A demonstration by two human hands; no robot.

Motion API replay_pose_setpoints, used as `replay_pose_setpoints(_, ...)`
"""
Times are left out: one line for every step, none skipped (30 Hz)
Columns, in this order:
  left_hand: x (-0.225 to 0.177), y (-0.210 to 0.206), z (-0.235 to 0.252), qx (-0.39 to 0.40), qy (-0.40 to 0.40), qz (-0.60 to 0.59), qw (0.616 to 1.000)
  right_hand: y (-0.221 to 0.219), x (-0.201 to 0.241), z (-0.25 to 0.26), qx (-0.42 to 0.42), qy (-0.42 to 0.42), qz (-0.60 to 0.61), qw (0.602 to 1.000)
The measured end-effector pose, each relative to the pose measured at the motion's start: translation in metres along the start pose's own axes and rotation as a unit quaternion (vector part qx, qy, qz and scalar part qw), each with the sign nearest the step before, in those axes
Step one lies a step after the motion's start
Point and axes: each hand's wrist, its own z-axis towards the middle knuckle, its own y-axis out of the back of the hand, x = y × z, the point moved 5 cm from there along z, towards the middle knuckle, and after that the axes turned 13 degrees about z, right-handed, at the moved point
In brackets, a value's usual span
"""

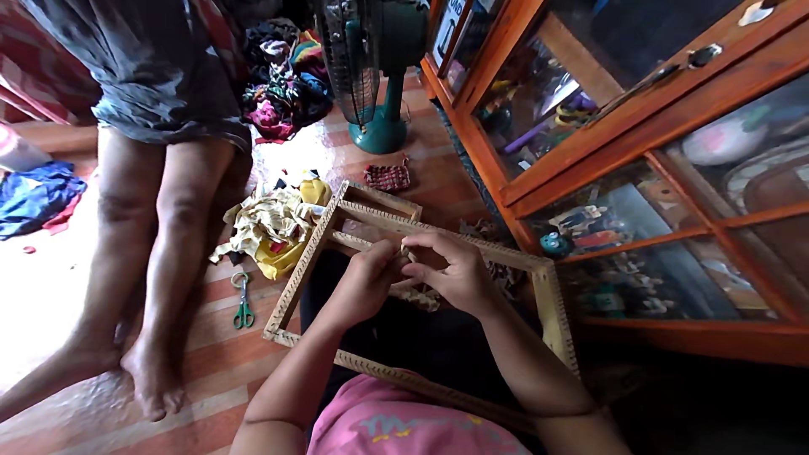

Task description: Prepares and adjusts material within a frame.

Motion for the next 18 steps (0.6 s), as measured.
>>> replay_pose_setpoints(0.0,0.0,0.0,0.003,0.002,0.009,1.0,0.001,0.001,0.0,-0.001,-0.004,0.0,1.0)
replay_pose_setpoints(0.0,0.001,0.0,0.003,-0.001,0.018,1.0,0.001,0.002,0.001,-0.002,-0.003,-0.003,1.0)
replay_pose_setpoints(-0.001,0.001,0.0,-0.004,-0.008,0.033,0.999,0.002,0.003,0.001,-0.003,-0.002,-0.007,1.0)
replay_pose_setpoints(-0.001,0.001,0.0,-0.015,-0.016,0.055,0.998,0.002,0.004,0.002,-0.003,-0.003,-0.013,1.0)
replay_pose_setpoints(-0.003,0.001,0.0,-0.026,-0.022,0.08,0.996,0.002,0.004,0.002,-0.006,-0.005,-0.019,1.0)
replay_pose_setpoints(-0.003,0.001,0.0,-0.038,-0.025,0.107,0.993,0.002,0.005,0.002,-0.01,-0.007,-0.024,1.0)
replay_pose_setpoints(-0.004,0.0,0.001,-0.048,-0.028,0.132,0.99,0.002,0.005,0.002,-0.016,-0.012,-0.026,0.999)
replay_pose_setpoints(-0.004,0.001,0.001,-0.054,-0.029,0.149,0.987,0.001,0.005,0.002,-0.022,-0.019,-0.027,0.999)
replay_pose_setpoints(-0.005,0.001,0.001,-0.057,-0.029,0.162,0.985,0.0,0.005,0.001,-0.029,-0.025,-0.028,0.999)
replay_pose_setpoints(-0.005,0.001,0.001,-0.057,-0.027,0.172,0.983,-0.001,0.005,0.001,-0.035,-0.03,-0.031,0.998)
replay_pose_setpoints(-0.005,0.001,0.001,-0.058,-0.027,0.18,0.982,-0.001,0.005,0.0,-0.042,-0.034,-0.034,0.998)
replay_pose_setpoints(-0.005,0.0,0.002,-0.063,-0.025,0.187,0.98,-0.002,0.004,-0.001,-0.047,-0.036,-0.038,0.998)
replay_pose_setpoints(-0.005,0.0,0.002,-0.07,-0.023,0.192,0.979,-0.003,0.004,-0.002,-0.051,-0.034,-0.039,0.997)
replay_pose_setpoints(-0.006,0.0,0.002,-0.074,-0.019,0.196,0.978,-0.004,0.004,-0.002,-0.056,-0.028,-0.039,0.997)
replay_pose_setpoints(-0.006,0.0,0.003,-0.075,-0.014,0.195,0.978,-0.005,0.004,-0.003,-0.063,-0.02,-0.038,0.997)
replay_pose_setpoints(-0.007,-0.001,0.003,-0.073,-0.008,0.195,0.978,-0.007,0.004,-0.003,-0.07,-0.013,-0.038,0.997)
replay_pose_setpoints(-0.008,-0.001,0.003,-0.073,-0.005,0.199,0.977,-0.008,0.004,-0.004,-0.078,-0.008,-0.037,0.996)
replay_pose_setpoints(-0.008,-0.002,0.004,-0.074,-0.004,0.206,0.976,-0.009,0.004,-0.005,-0.088,-0.002,-0.036,0.995)
